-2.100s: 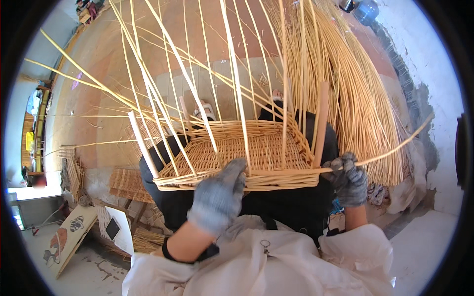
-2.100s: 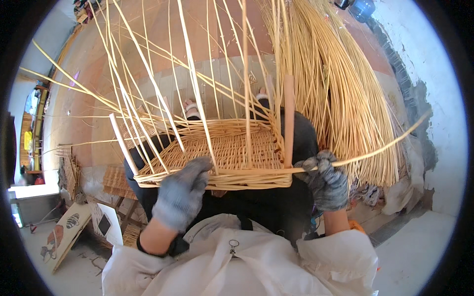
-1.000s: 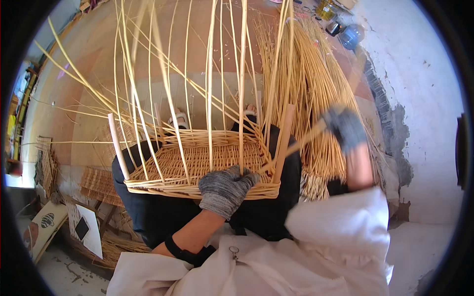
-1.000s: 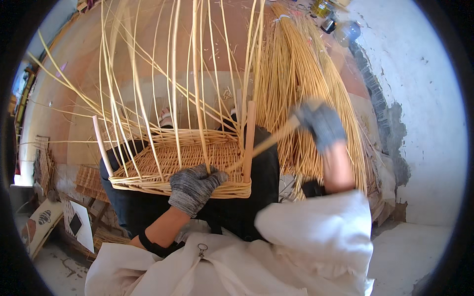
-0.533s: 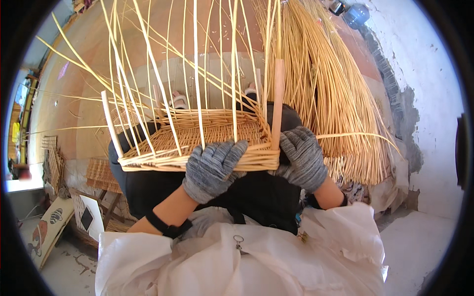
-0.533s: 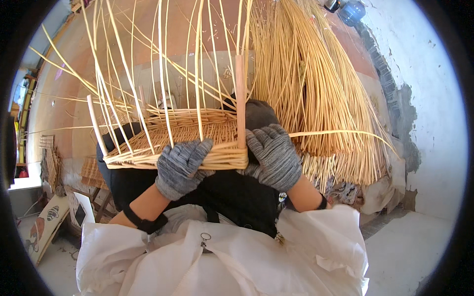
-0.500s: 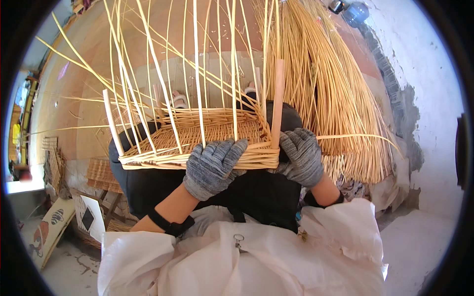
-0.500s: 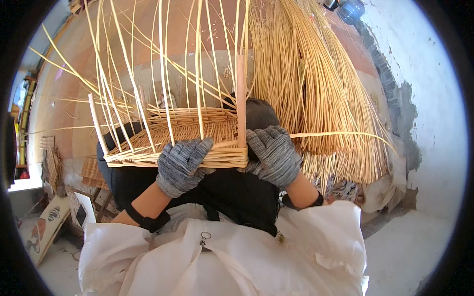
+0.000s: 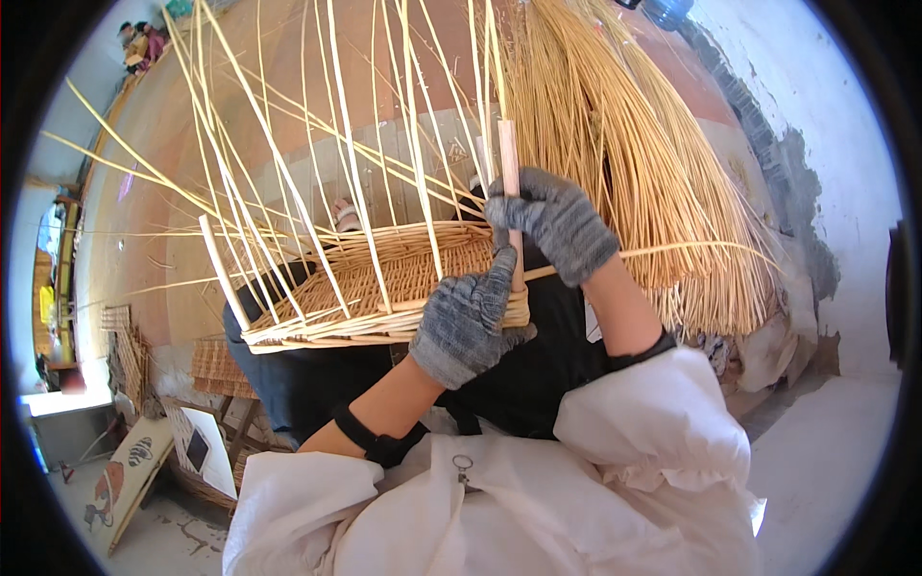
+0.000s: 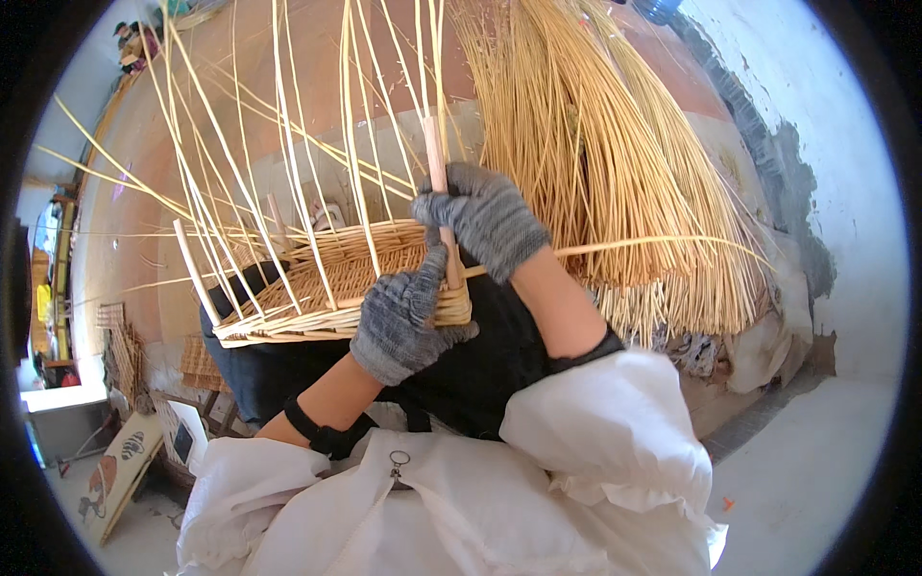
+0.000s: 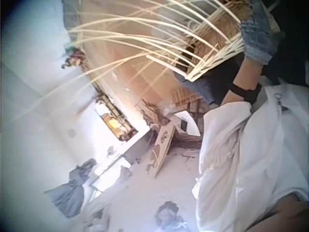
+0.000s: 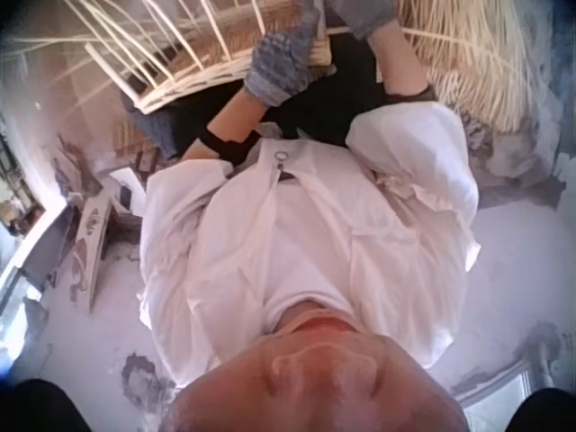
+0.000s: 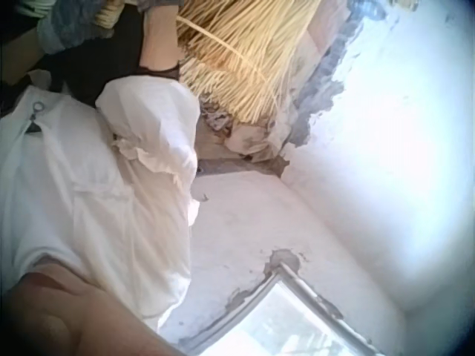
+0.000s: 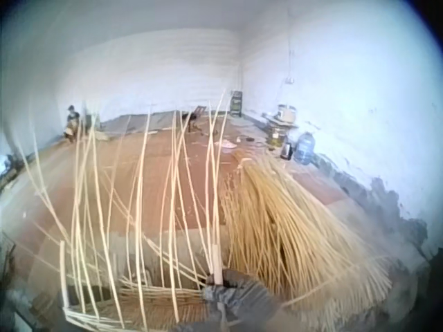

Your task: Weaving a wicker basket using straw or wood reeds.

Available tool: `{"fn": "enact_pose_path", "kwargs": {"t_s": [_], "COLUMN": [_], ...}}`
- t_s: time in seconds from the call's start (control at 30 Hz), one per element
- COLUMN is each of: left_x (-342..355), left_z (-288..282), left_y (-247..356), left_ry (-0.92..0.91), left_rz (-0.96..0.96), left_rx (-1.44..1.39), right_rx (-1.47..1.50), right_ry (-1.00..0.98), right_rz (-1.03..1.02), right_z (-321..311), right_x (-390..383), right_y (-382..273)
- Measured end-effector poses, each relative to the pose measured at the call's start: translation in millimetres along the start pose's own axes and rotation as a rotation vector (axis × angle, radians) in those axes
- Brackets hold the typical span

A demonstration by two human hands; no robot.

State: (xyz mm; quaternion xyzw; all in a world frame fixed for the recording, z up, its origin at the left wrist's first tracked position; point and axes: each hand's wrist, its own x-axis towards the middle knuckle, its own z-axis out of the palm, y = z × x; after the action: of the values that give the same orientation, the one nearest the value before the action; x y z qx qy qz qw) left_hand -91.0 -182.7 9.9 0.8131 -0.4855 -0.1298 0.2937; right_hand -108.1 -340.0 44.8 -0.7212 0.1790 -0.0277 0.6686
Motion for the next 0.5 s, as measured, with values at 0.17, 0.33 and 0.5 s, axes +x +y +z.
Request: {"fn": "enact_pose_path", "kwargs": {"t_s": [0.17, 0.33, 0.5], "left_x": [-17.5, -11.6, -11.0], "left_z": [-2.0, 6.6, 4.1], "left_y": [3.0, -0.6, 4.3], "left_ry": [0.14, 0.21, 0.205], "left_rz": [0.097, 0.128, 0.14], "left_rx": [0.179, 0.253, 0.217], "right_rx": [0.617, 1.362, 1.484], "right_ry": [0.255, 0.177, 0.311], "right_rz": [0.452, -0.082, -0.069], "right_z": [-34.2, -54.1, -34.1], "right_x": [-87.5, -74.8, -76.0], "right_y": [25.4, 108.8, 99.5]}}
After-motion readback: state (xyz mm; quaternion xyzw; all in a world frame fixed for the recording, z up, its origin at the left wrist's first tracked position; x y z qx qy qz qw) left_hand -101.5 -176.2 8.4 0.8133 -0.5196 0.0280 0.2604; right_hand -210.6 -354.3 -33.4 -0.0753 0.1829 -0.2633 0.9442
